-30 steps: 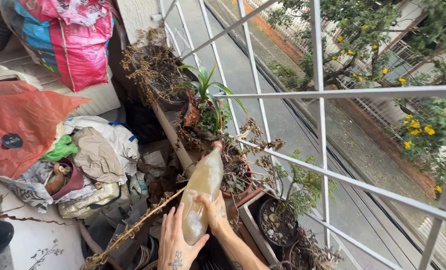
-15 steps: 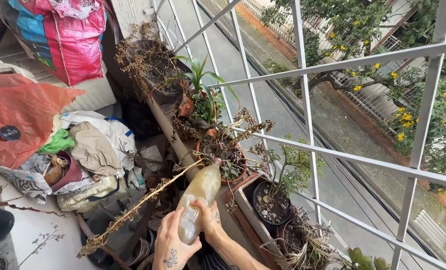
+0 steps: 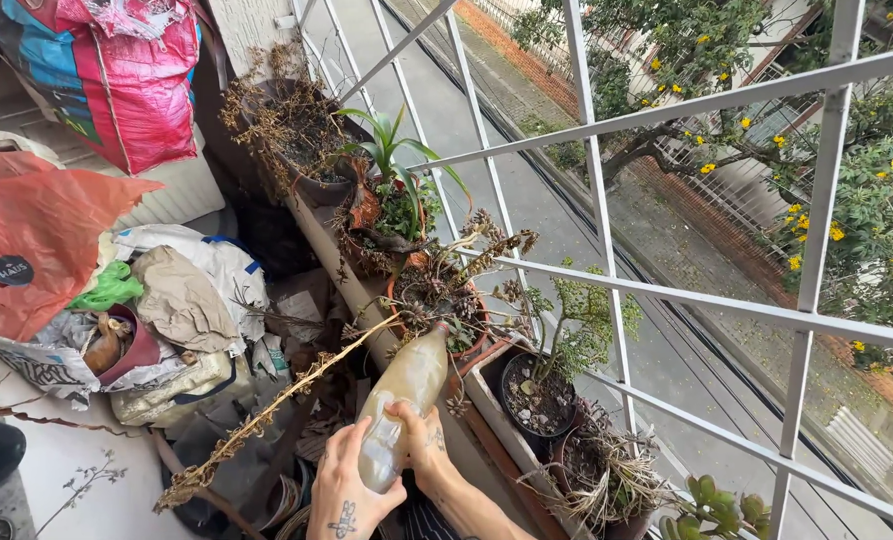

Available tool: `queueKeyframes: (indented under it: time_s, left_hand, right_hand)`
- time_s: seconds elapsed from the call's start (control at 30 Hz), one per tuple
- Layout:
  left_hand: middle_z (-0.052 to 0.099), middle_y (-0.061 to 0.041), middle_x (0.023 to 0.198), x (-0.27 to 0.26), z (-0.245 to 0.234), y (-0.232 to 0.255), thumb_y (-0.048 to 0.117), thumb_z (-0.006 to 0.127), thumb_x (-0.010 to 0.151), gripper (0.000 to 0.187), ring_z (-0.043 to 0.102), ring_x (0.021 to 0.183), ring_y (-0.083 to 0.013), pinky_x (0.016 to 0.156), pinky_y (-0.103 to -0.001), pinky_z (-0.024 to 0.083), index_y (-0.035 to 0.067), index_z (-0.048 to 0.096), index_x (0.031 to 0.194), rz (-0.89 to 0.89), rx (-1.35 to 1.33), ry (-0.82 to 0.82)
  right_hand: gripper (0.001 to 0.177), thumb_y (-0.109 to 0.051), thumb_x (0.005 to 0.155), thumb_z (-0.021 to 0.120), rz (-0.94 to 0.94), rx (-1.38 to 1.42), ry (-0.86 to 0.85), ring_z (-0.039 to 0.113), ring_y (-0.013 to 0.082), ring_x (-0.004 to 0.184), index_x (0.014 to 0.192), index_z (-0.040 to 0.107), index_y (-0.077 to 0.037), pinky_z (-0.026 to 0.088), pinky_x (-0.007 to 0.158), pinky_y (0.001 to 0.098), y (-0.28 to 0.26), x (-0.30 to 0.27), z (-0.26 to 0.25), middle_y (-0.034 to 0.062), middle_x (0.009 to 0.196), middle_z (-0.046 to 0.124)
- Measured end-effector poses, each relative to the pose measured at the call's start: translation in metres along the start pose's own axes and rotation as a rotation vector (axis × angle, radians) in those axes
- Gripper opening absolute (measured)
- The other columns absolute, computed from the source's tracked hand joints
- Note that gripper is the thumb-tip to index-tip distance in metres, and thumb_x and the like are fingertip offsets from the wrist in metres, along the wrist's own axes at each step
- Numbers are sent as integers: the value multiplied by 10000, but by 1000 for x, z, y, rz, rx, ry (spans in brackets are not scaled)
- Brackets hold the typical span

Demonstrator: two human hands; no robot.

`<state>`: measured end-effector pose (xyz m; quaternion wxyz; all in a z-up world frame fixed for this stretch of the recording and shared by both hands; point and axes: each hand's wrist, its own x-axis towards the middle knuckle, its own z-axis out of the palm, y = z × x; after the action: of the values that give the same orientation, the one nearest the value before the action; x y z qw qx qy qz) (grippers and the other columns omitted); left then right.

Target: Watering a variety of potted plants on a balcony using a watering can and refilling it from a large bottle.

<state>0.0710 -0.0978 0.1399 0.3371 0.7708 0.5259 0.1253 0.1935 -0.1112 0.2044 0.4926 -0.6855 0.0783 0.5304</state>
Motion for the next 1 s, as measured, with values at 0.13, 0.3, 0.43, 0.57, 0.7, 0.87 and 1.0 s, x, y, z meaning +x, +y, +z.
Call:
queueKeyframes:
  time_s: [0.13,0.3,0.43,0.57,0.7,0.87,1.0]
  left_hand:
    - [490,8,1280,9,5,-4,351,825,459,963,597,1058,-274,870,-436,511,287,437,1338,33,-11,39]
    - [490,-11,1281,21,-1,4,335,807,485,923,539,1156,-218,930,-404,496,265,458,1337,24,-58,71]
    - [491,-39,1273,31,-8,16,343,807,492,906,569,1100,-251,886,-423,514,237,465,1325,46,-54,111]
    - [502,-30,1267,42,-13,24,338,808,495,904,577,1080,-254,852,-441,522,226,467,1324,32,-57,123]
    - [493,-28,1277,48,-8,22,338,812,494,920,574,1088,-259,849,-446,519,228,456,1335,27,-57,106]
    - [506,-8,1260,37,-7,21,313,812,503,880,586,1086,-217,826,-425,549,229,480,1314,54,-105,127]
    - [522,-61,1270,26,8,7,299,850,501,883,608,1089,-241,890,-401,541,203,497,1305,108,-181,131]
  right_hand:
    - [695,-418,574,621,-28,-12,-3,596,197,928,1161,466,-81,510,663,380,-2,13,3,75,1112,508]
    - [660,-416,581,634,-62,-17,-15,594,203,866,1117,439,-84,508,638,375,-10,26,10,82,1074,501]
    - [720,-403,573,632,-80,-60,-18,609,215,904,1188,435,-83,511,682,385,-27,31,15,88,1104,552]
    - [762,-419,568,635,-98,-61,-38,616,233,922,1215,413,-84,528,678,404,-35,41,18,98,1135,538]
    - [757,-440,559,622,-99,-88,-33,605,223,921,1198,416,-92,512,674,397,-38,46,18,83,1139,525]
    - [729,-414,561,642,-120,-86,-1,599,202,899,1182,448,-83,506,642,377,-34,37,14,71,1089,543]
    - [733,-330,532,683,-279,-42,21,643,200,825,1172,531,-8,563,674,319,-14,45,7,126,1011,658]
